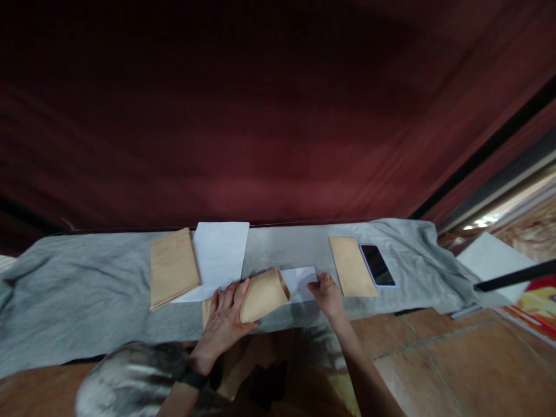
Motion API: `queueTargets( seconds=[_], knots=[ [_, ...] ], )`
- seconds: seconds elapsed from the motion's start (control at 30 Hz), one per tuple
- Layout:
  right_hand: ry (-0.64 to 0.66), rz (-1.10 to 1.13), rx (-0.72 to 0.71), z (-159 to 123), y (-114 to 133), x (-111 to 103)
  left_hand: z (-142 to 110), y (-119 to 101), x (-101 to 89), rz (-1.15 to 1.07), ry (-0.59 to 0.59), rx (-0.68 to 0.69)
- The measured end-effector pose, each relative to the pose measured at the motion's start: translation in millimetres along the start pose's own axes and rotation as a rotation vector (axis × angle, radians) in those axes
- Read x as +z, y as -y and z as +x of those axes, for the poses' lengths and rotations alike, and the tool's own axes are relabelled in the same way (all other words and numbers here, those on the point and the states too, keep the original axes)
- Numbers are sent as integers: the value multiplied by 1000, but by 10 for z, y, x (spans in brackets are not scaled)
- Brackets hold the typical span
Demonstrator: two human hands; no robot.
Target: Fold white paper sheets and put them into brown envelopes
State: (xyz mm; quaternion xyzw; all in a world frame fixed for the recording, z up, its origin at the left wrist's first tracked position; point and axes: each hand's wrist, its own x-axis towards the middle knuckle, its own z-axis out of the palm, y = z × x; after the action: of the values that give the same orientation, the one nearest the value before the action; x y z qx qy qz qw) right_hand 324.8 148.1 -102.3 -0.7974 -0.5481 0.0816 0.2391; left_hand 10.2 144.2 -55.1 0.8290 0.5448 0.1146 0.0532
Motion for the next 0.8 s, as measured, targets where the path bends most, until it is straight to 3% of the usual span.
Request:
queueTargets(
  seconds=[0.13,0.27,0.47,0.67,0.8],
  knots=[
    [-7,77,11,-4,-6,23,-6,-4,-30,5,3,3],
    [-32,397,41,-8,18,56,-31,41,-57,-2,10,3],
    [-11,663,66,7,20,77,-128,160,-63,-30,22,-33],
    [-55,908,140,93,-60,-190,-145,168,-67,-45,21,-31],
    [-46,1045,157,92,13,-360,-140,170,-50,-46,25,-22]
  ],
)
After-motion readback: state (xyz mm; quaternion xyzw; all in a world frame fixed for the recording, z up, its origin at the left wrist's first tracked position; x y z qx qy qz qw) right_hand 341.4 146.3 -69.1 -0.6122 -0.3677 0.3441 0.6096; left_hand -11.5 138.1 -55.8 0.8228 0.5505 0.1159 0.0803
